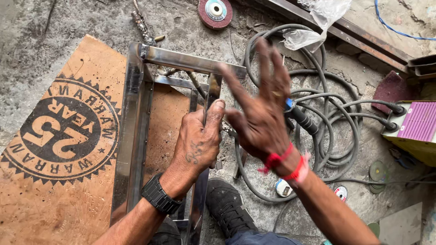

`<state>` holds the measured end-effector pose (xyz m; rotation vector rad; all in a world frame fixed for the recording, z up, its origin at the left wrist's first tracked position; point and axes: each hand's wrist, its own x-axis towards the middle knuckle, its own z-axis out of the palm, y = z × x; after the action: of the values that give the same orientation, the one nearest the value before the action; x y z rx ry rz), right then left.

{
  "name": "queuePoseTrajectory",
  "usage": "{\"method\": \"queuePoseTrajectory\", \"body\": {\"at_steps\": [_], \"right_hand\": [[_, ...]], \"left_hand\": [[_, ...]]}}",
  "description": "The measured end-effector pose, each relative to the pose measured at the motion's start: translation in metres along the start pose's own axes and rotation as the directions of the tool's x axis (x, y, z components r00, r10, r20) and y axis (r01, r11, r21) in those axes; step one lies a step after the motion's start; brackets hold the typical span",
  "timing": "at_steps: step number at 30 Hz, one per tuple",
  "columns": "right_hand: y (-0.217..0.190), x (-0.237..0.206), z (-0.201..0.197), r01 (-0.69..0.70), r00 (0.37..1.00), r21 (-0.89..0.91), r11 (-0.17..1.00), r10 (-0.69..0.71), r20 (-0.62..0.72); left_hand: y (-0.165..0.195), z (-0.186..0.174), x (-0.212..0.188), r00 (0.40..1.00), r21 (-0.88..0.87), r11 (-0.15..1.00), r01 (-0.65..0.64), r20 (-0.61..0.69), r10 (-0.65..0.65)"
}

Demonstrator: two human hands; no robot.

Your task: The person measures and welds a metal frame, using a tape measure to check dimensions and a welding rod to join the metal pieces while another person assists by holding the assembly.

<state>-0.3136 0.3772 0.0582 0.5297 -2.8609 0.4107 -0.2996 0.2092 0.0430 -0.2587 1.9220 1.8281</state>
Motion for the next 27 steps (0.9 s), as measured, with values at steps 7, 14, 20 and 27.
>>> {"method": "queuePoseTrajectory", "body": {"at_steps": [7, 14, 20, 27], "right_hand": [[-0.029, 0.009, -0.026, 0.005, 0.993, -0.113, 0.994, 0.009, 0.121], [-0.016, 0.003, -0.021, -0.032, 0.989, -0.009, 0.999, 0.033, 0.147], [0.028, -0.046, -0.042, -0.164, 0.986, 0.285, 0.944, 0.165, 0.022], [0.066, -0.157, 0.000, -0.621, 0.715, 0.045, 0.783, 0.542, 0.441]], "left_hand": [[-0.003, -0.001, 0.002, 0.998, -0.003, 0.998, -0.060, -0.012, 0.060], [-0.001, 0.001, 0.000, 1.000, -0.026, 1.000, 0.007, -0.017, -0.008], [-0.001, 0.002, -0.003, 0.991, 0.035, 0.992, -0.120, -0.061, 0.122], [0.001, -0.001, -0.007, 0.999, -0.018, 0.999, 0.039, -0.036, -0.040]]}}
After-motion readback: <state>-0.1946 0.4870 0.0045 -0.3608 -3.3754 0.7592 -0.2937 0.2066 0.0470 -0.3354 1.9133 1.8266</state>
